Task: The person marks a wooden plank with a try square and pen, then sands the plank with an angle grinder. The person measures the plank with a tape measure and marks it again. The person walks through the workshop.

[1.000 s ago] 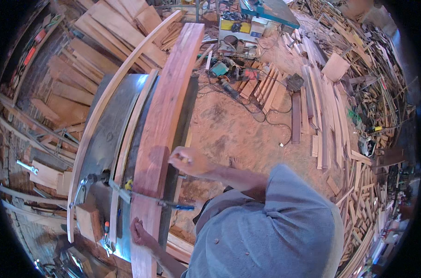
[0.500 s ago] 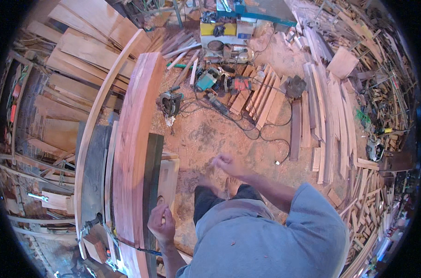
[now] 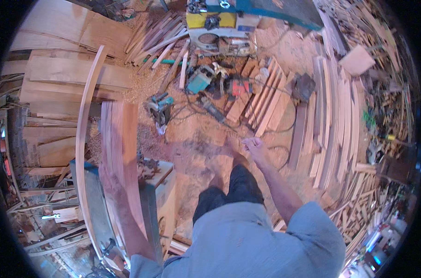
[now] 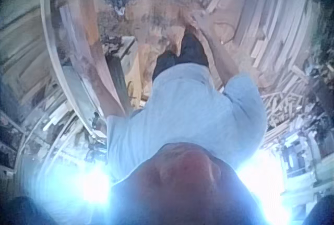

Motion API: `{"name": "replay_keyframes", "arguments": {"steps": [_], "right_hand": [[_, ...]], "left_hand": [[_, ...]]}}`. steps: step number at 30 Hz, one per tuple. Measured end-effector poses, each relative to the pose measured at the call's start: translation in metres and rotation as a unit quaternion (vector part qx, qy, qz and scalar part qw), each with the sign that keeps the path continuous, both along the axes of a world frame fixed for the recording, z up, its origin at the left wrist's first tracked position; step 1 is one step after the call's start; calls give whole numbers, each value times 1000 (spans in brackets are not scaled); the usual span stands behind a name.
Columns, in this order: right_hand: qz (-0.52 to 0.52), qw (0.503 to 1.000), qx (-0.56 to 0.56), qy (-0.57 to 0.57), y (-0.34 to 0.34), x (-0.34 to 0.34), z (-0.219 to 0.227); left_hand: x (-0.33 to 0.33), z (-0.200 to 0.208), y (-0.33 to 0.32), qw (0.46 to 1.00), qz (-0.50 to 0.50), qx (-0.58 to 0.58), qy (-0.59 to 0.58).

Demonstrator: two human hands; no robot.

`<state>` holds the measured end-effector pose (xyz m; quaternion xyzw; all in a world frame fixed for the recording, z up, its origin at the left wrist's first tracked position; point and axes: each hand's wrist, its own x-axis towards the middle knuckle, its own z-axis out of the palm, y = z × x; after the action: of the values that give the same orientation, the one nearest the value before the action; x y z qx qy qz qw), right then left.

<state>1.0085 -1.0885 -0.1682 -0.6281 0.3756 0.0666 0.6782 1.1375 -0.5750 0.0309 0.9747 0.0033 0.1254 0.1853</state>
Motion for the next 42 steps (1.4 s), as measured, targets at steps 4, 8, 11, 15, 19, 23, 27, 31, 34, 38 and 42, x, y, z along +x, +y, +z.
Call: {"name": "replay_keyframes", "arguments": {"steps": [4, 8, 11, 15, 19, 23, 27, 31, 34, 38, 42], "right_hand": [[-87, 993, 73, 31, -84, 130, -90], [-173, 983, 63, -4, -212, 244, -294], [-177, 977, 113, -42, -287, 347, -351], [-125, 988, 91, -24, -364, 467, -412], [-201, 972, 107, -55, -399, 537, -456], [-202, 972, 109, -50, -445, 552, -485], [-222, 966, 130, -30, -480, 514, -506], [-175, 967, 162, -87, -382, 444, -490], [-130, 978, 136, -94, -207, 407, -371], [8, 929, 365, 59, -80, 323, -402], [276, 877, -391, 39, -4, 231, -571]], "left_hand": [[25, -48, 11, 990, 136, 38, 10], [33, -57, 13, 966, 237, 99, 19], [16, -73, 4, 944, 299, 136, 28], [6, -90, -13, 920, 347, 176, 36], [2, -91, -27, 901, 377, 210, 51], [-7, -81, -27, 888, 394, 226, 68], [-18, -75, -16, 879, 412, 226, 80], [-21, -40, -34, 861, 431, 258, 83], [-24, -39, -23, 860, 431, 259, 87], [-32, -28, -13, 857, 428, 269, 94], [-29, 6, -11, 857, 417, 291, 86]]}}
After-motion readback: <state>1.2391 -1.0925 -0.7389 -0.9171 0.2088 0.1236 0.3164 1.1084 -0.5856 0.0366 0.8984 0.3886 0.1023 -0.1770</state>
